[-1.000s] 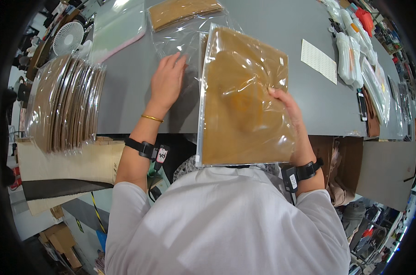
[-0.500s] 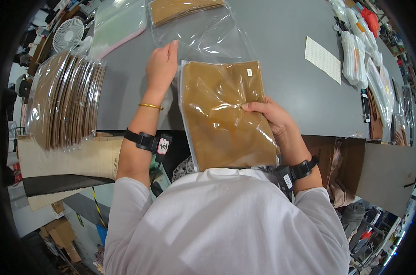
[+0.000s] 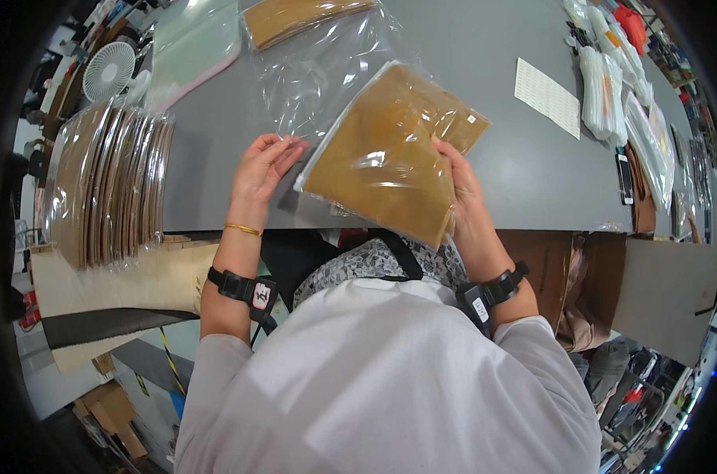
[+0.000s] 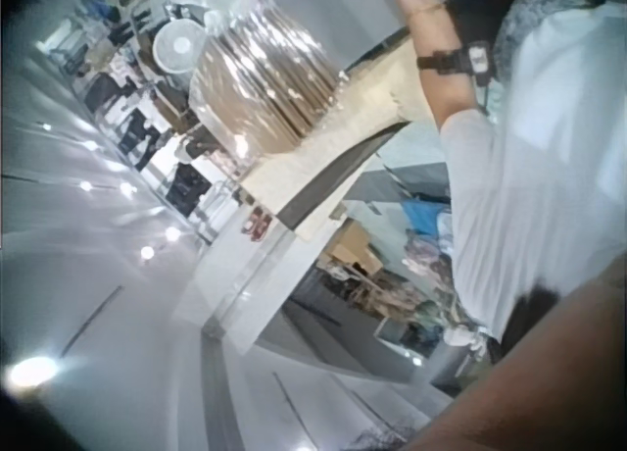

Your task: The person repeatedly picks up stacks of brown paper sheets from a box, places them into clear plastic bags on a table, and seals the bags. The person stacks the sealed packages on the table.

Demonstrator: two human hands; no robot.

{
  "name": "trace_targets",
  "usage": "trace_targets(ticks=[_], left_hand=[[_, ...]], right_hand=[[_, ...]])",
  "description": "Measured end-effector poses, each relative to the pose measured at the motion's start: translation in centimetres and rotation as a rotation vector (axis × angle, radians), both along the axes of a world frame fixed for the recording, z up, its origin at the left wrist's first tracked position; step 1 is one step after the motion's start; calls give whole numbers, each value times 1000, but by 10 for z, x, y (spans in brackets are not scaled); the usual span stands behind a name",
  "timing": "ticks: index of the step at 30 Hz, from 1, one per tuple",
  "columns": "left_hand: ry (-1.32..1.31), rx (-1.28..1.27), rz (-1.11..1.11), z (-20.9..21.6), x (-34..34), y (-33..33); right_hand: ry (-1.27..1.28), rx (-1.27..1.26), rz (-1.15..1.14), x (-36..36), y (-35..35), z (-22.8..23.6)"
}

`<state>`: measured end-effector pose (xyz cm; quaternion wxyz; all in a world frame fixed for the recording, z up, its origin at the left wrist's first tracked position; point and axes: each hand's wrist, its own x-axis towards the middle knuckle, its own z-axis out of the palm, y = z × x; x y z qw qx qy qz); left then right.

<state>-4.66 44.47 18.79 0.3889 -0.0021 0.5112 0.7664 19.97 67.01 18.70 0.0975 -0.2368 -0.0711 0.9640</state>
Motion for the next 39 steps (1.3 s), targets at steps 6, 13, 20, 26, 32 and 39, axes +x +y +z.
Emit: trace_targets(ticks=[6, 13, 20, 26, 32, 39], left_hand=[[101, -158, -52, -14, 23, 21], [76, -177, -58, -10, 31, 27], [310, -203, 25, -14, 37, 38], [477, -243, 47, -23, 44, 42], [504, -225, 19, -20, 56, 48], [470, -421, -303, 15, 75, 13]], right_hand=[[23, 272, -60, -18, 5, 10], [-493, 445, -246, -8, 25, -24], [-484, 454, -348, -22, 32, -42], [-495, 307, -370, -34, 21, -35], [-459, 337, -413, -57, 13, -33], [-422, 259, -414, -84, -4, -12]])
